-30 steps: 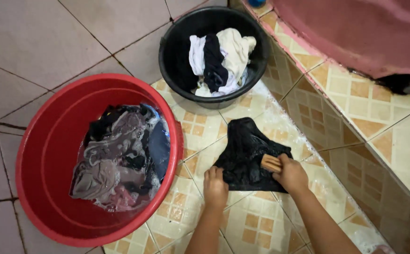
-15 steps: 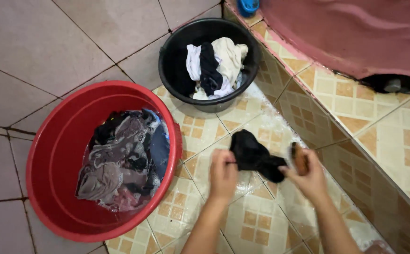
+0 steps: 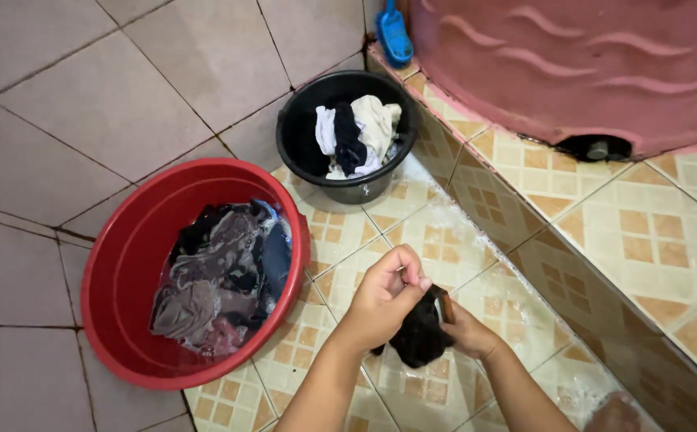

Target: Hand-washing clothes in a basin using a bar of soap and a scrubbing brush.

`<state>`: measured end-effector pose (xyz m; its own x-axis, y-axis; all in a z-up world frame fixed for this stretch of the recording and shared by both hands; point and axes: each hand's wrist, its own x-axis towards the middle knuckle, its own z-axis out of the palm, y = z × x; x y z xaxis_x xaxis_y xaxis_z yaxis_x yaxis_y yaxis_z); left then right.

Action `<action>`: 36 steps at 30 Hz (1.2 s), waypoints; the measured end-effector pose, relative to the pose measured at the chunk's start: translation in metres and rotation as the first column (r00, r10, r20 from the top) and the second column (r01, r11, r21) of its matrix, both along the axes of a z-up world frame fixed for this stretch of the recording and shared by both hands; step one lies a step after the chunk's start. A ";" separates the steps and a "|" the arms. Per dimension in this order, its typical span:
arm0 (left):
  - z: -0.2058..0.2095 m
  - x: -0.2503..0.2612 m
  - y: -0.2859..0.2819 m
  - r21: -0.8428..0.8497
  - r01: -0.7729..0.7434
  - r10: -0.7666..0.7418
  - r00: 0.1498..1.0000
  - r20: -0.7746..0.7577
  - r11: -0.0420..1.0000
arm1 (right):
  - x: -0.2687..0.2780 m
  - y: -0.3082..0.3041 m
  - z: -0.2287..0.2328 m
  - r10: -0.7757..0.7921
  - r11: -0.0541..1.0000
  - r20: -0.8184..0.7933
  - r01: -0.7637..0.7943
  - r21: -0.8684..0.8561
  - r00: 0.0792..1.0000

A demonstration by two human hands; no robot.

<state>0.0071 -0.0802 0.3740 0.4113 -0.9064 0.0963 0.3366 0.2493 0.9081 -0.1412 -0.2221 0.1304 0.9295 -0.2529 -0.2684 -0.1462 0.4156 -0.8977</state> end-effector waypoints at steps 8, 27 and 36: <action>0.057 -0.029 0.036 0.031 -0.014 -0.006 0.827 0.562 0.999 | -0.055 0.044 0.005 0.009 0.996 -0.164 -0.023 -0.082 0.986; -0.088 0.105 0.136 0.583 -0.578 0.255 0.800 0.543 0.571 | -0.129 -0.044 0.158 -0.813 0.294 0.205 0.688 -0.664 0.545; -0.064 0.122 0.043 0.361 -0.600 0.688 0.699 -0.197 0.714 | -0.044 -0.062 0.188 -0.872 0.381 0.216 0.887 -0.261 0.438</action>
